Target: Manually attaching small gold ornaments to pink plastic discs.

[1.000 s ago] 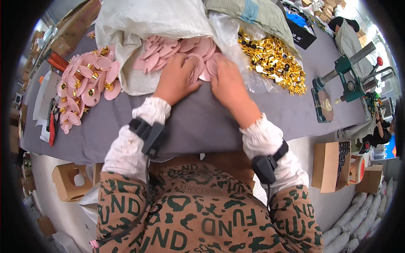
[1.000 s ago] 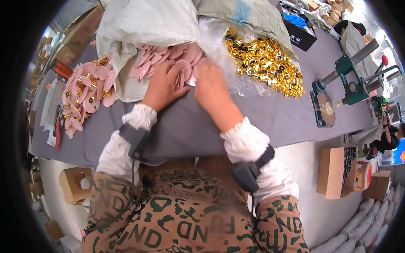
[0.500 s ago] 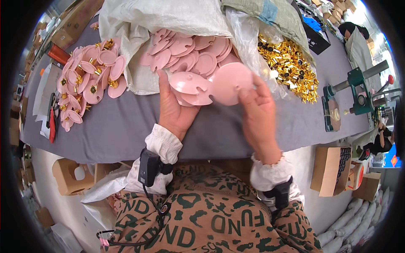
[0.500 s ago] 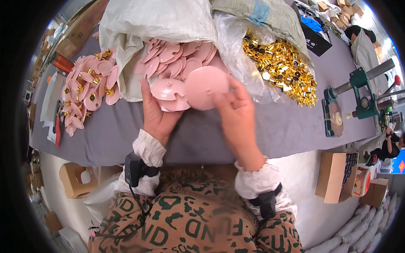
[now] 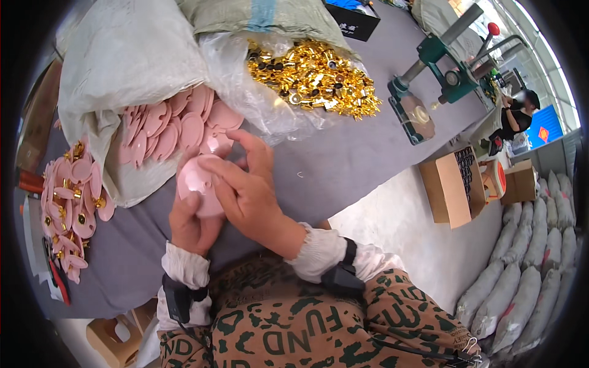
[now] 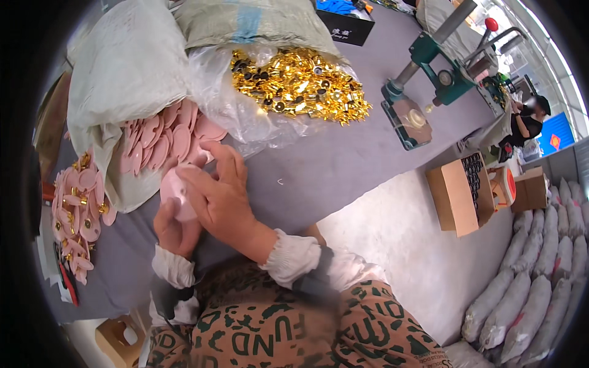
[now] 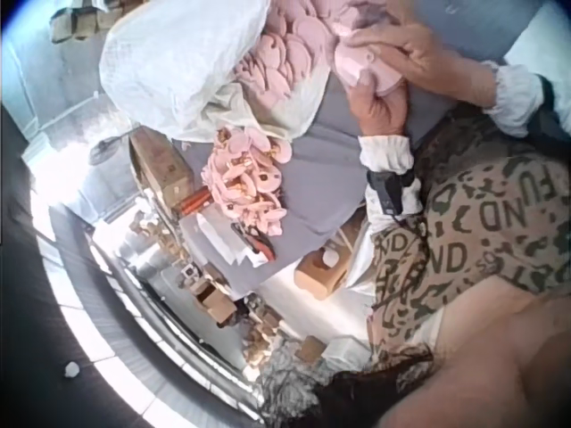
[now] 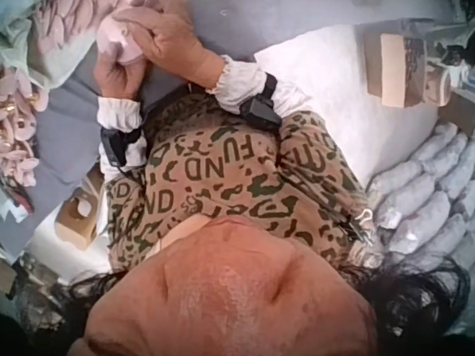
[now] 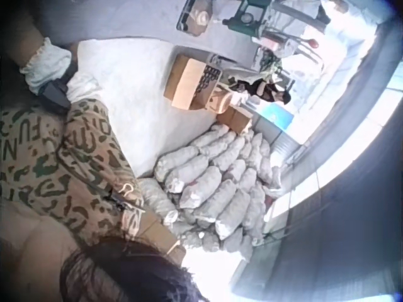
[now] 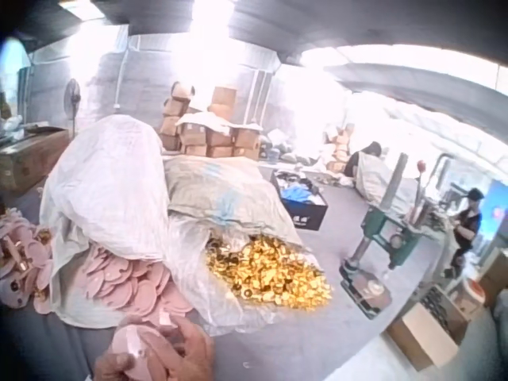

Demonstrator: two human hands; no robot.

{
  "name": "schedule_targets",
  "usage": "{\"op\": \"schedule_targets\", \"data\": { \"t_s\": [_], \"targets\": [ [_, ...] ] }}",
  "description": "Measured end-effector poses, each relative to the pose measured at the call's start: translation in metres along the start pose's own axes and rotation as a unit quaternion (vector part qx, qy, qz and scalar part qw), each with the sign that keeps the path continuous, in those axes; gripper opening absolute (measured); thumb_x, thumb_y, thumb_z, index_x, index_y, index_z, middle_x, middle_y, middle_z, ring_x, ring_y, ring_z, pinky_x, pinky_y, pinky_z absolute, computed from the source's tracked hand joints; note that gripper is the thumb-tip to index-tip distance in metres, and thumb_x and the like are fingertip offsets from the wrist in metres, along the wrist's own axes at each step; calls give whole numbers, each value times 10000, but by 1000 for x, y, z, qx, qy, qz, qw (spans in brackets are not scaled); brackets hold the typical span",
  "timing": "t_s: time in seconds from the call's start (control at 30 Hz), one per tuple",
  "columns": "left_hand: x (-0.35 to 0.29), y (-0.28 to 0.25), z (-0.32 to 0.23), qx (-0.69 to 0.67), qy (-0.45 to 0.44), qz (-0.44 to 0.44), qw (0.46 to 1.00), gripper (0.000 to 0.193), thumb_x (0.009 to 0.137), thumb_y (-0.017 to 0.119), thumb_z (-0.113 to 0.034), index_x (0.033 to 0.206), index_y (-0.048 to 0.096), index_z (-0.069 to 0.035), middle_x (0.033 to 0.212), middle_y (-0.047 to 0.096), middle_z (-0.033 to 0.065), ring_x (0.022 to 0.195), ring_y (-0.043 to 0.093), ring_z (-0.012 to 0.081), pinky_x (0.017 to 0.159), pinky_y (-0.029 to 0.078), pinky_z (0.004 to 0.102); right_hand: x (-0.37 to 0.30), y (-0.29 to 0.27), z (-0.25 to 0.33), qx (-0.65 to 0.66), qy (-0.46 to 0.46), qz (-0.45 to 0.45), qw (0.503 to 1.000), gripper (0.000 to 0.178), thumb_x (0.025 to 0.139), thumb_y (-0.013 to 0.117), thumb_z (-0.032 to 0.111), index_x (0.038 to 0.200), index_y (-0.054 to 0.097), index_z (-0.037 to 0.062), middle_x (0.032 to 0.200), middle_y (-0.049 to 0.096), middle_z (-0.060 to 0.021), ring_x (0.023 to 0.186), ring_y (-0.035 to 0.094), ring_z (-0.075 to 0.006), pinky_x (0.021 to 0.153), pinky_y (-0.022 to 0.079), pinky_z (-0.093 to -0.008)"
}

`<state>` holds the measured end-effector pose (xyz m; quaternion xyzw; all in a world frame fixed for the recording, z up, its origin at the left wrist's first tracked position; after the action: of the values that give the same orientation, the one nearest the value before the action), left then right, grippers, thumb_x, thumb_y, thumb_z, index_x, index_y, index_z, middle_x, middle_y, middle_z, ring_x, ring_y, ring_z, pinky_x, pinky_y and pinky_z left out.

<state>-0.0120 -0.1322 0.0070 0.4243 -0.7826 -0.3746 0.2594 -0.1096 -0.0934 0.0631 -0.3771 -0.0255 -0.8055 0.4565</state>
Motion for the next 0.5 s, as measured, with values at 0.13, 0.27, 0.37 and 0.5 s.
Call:
{"op": "schedule_targets", "data": {
  "t_s": [0.13,0.27,0.37,0.5],
  "targets": [
    [-12,-2,28,-41,-68,-65,995,726,765,773,-307,1364,392,-154,1306,464,162,1185,496,349,955,483,438,6,-32,-4,18,-73,101,992,296,763,705,119,1057,675,92,1163,567,-136,1104,507,-338,953,389,-427],
    [-7,8,48,-127,-107,5,986,639,776,766,-329,1317,446,-215,1207,477,119,1086,517,320,688,509,388,43,-125,-94,-219,-38,-6,975,336,735,731,91,1062,658,78,1070,581,-133,1043,519,-329,926,422,-411],
    [-5,0,59,-115,-134,-17,984,643,785,758,-341,1327,438,-209,1216,478,123,1087,522,322,708,512,394,60,-158,-149,-346,19,-16,938,339,716,756,107,1039,664,59,1002,596,-120,1031,519,-314,910,432,-397],
    [-7,-2,61,-108,-139,-11,984,603,822,717,-360,1333,440,-200,1247,477,141,1093,532,327,727,511,409,59,-143,-168,-353,28,36,935,355,677,790,127,1011,688,62,998,600,-100,980,533,-304,863,455,-393]
  ]
}}
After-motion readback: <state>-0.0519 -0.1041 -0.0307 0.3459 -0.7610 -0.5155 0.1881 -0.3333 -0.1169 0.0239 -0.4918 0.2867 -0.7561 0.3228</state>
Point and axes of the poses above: each hand's wrist, its own x-axis towards the middle knuckle, its own y-axis out of the palm, z = x × y, the point moved 10 cm from there along x, towards the middle knuckle
